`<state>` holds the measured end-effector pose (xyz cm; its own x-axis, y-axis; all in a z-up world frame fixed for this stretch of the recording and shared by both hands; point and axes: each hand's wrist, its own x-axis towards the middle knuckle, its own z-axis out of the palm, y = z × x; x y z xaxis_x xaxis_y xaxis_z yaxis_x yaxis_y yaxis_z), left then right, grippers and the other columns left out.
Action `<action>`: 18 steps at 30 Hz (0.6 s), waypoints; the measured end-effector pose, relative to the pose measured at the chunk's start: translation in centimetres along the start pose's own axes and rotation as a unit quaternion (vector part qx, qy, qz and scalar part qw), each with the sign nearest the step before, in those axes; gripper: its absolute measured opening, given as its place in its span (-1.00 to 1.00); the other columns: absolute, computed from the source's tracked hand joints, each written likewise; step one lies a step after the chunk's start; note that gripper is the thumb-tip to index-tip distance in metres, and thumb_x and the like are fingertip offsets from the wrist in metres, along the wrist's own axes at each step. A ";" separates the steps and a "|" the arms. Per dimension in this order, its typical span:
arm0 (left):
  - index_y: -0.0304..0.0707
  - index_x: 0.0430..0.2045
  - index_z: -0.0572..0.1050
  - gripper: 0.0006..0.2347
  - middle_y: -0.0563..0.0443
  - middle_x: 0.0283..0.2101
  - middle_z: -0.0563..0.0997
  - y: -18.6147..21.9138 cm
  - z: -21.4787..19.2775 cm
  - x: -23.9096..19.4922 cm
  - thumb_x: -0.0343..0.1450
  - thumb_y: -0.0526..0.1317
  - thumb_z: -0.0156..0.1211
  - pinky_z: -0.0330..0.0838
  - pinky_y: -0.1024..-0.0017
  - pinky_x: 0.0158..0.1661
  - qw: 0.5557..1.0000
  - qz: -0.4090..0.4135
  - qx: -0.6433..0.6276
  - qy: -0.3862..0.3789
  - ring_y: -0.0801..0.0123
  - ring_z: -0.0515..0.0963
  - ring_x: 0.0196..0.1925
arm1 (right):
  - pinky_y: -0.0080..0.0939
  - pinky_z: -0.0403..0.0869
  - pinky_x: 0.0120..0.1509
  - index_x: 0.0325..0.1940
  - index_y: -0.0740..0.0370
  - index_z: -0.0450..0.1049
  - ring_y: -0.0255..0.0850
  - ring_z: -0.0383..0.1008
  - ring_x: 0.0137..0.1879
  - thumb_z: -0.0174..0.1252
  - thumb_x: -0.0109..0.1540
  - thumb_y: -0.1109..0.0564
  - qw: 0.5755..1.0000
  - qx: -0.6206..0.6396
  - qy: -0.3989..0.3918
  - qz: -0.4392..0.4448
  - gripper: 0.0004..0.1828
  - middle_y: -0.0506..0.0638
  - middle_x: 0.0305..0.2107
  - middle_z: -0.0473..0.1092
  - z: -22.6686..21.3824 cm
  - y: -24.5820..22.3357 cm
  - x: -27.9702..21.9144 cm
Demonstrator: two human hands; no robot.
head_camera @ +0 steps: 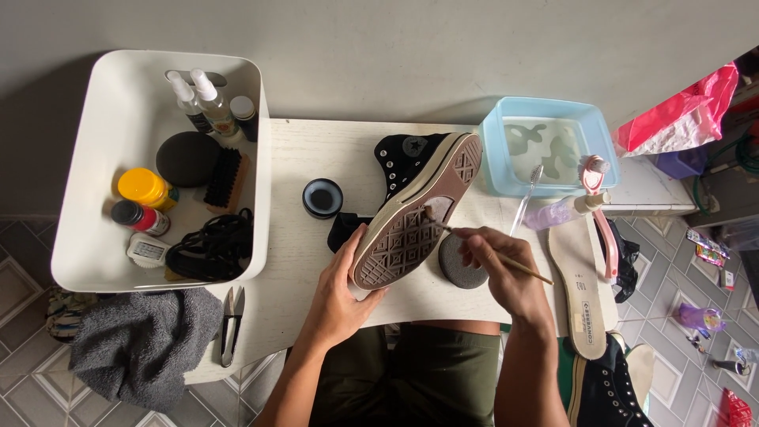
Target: The person scrubs the sole of a black sneaker with a small brush, then uses a paintbrush to apply a white substance to the shoe's sole. They work at a table with cleaning supplies nearby.
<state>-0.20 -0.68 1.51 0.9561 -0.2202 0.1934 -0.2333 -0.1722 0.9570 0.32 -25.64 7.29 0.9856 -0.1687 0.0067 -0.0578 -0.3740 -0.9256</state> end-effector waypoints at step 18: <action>-0.46 0.37 0.19 -0.17 -0.46 0.35 0.37 0.0 0.0 0.0 0.13 -0.51 0.46 0.28 -0.11 0.31 1.000 0.005 0.006 0.001 -0.33 0.35 0.39 | -0.15 0.35 -0.16 0.05 0.34 0.62 -0.14 0.45 -0.29 0.05 0.43 0.05 0.998 -0.035 0.046 0.012 -0.65 0.19 -0.44 0.52 0.1 0.9 0.1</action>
<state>-0.18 -0.67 1.55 0.9544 -0.2190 0.2029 -0.2441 -0.1809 0.9527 0.39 -25.93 6.43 0.9651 -0.2608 0.0232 -0.0947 -0.4305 -0.8976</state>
